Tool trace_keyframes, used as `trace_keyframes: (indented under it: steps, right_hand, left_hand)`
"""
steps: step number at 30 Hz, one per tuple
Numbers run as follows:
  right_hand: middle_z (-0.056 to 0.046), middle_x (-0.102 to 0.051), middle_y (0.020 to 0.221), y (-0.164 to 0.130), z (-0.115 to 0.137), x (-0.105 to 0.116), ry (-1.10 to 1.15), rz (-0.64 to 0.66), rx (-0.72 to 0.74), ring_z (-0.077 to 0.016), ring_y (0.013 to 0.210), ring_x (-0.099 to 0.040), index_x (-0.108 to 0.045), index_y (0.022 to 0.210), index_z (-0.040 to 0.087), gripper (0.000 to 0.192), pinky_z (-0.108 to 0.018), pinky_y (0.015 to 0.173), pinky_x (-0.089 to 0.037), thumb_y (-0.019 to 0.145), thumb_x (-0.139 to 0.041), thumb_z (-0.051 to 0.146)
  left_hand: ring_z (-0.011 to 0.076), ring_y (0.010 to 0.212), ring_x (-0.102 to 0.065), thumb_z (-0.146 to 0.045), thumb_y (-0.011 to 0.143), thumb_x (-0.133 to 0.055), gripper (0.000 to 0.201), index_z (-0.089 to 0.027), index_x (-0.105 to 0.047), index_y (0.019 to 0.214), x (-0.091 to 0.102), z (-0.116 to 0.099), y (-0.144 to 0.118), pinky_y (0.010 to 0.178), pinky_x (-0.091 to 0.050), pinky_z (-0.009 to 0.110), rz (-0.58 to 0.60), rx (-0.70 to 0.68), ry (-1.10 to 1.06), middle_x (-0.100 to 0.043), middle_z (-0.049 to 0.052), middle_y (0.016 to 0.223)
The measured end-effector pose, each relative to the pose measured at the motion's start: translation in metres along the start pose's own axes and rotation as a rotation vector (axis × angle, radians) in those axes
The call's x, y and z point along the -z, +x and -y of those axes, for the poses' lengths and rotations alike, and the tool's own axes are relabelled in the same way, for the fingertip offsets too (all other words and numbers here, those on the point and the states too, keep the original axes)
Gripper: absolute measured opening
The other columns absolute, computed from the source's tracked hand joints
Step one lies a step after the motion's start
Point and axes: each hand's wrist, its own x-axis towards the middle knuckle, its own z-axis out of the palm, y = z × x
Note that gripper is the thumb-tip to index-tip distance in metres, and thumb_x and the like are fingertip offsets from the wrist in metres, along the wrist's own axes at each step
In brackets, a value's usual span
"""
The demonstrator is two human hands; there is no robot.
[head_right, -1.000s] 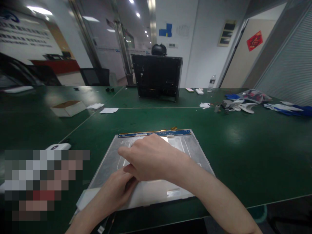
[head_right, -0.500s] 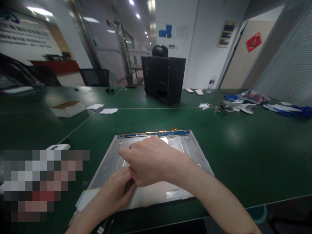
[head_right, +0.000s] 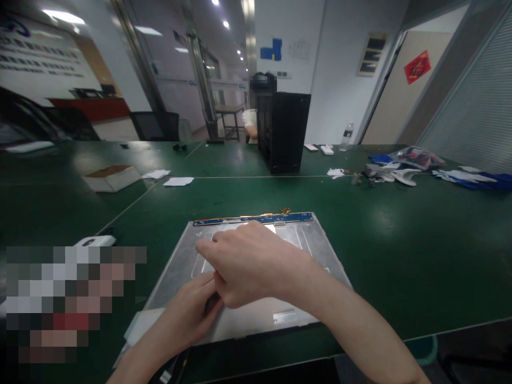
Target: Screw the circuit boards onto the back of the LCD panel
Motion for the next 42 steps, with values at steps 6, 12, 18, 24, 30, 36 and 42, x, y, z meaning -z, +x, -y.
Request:
trace_keyframes:
  steps: [6, 12, 18, 24, 30, 36, 42]
  right_hand:
    - [-0.003, -0.07, 0.083, 0.0034, -0.0003, -0.0013, -0.018, 0.012, -0.024, -0.0162, 0.065, -0.062, -0.056, 0.098, 0.018, 0.011, -0.029, 0.05, -0.022, 0.088, -0.055, 0.023]
    - [-0.004, -0.07, 0.082, 0.0047, -0.0008, 0.0005, -0.029, 0.046, -0.042, -0.0184, 0.07, -0.065, -0.058, 0.096, 0.019, 0.024, -0.028, 0.053, -0.026, 0.095, -0.053, 0.042]
    - [-0.006, -0.069, 0.091, 0.0025, 0.0004, 0.0017, 0.006, 0.032, 0.001, -0.0158, 0.069, -0.06, -0.057, 0.096, 0.016, 0.013, -0.029, 0.05, -0.024, 0.087, -0.056, 0.026]
    - [-0.003, -0.069, 0.084, 0.003, -0.0007, -0.0014, -0.018, -0.01, 0.005, -0.0152, 0.065, -0.059, -0.057, 0.095, 0.017, 0.009, -0.029, 0.05, -0.021, 0.088, -0.054, 0.023]
    - [-0.004, -0.069, 0.077, 0.0048, -0.0018, -0.0018, -0.075, 0.002, -0.062, -0.0173, 0.066, -0.062, -0.058, 0.093, 0.019, 0.019, -0.03, 0.052, -0.021, 0.096, -0.051, 0.036]
    - [-0.006, -0.069, 0.09, 0.0025, -0.0007, -0.0016, -0.009, 0.019, 0.012, -0.0158, 0.067, -0.059, -0.057, 0.095, 0.017, 0.012, -0.029, 0.05, -0.022, 0.085, -0.056, 0.023]
    - [-0.003, -0.069, 0.084, 0.003, -0.0005, -0.0033, -0.029, -0.008, 0.003, -0.0152, 0.064, -0.059, -0.055, 0.095, 0.018, 0.009, -0.029, 0.048, -0.02, 0.087, -0.053, 0.021]
  left_hand:
    - [0.0216, 0.077, -0.062, -0.009, 0.084, -0.048, 0.018, -0.02, -0.06, 0.09, -0.001, 0.0003, 0.0008, 0.071, -0.048, 0.032, -0.01, -0.009, 0.013, -0.065, 0.005, 0.083]
    - [0.022, 0.077, -0.063, -0.011, 0.086, -0.049, 0.018, -0.021, -0.062, 0.094, -0.0036, 0.0026, -0.0007, 0.074, -0.049, 0.033, -0.032, -0.013, 0.014, -0.066, 0.005, 0.082]
    - [0.0222, 0.081, -0.063, -0.009, 0.086, -0.047, 0.02, -0.021, -0.061, 0.095, -0.0023, 0.0013, -0.0002, 0.071, -0.048, 0.031, -0.019, -0.016, -0.004, -0.066, 0.005, 0.086]
    - [0.0216, 0.078, -0.062, -0.009, 0.085, -0.047, 0.02, -0.02, -0.061, 0.093, -0.0002, -0.0008, 0.0012, 0.072, -0.048, 0.032, -0.016, -0.011, 0.002, -0.066, 0.005, 0.084]
    - [0.0225, 0.08, -0.064, -0.01, 0.089, -0.043, 0.021, -0.02, -0.061, 0.09, -0.0026, 0.0015, 0.0008, 0.071, -0.048, 0.033, 0.004, -0.008, 0.017, -0.068, 0.006, 0.088]
    - [0.0228, 0.08, -0.063, -0.008, 0.085, -0.042, 0.02, -0.02, -0.059, 0.087, -0.0027, 0.0018, 0.0035, 0.067, -0.046, 0.031, -0.041, -0.039, 0.006, -0.067, 0.006, 0.085]
    - [0.0225, 0.081, -0.063, -0.009, 0.086, -0.043, 0.021, -0.021, -0.059, 0.09, -0.0006, -0.0004, 0.003, 0.067, -0.045, 0.031, -0.025, -0.026, 0.005, -0.067, 0.005, 0.088]
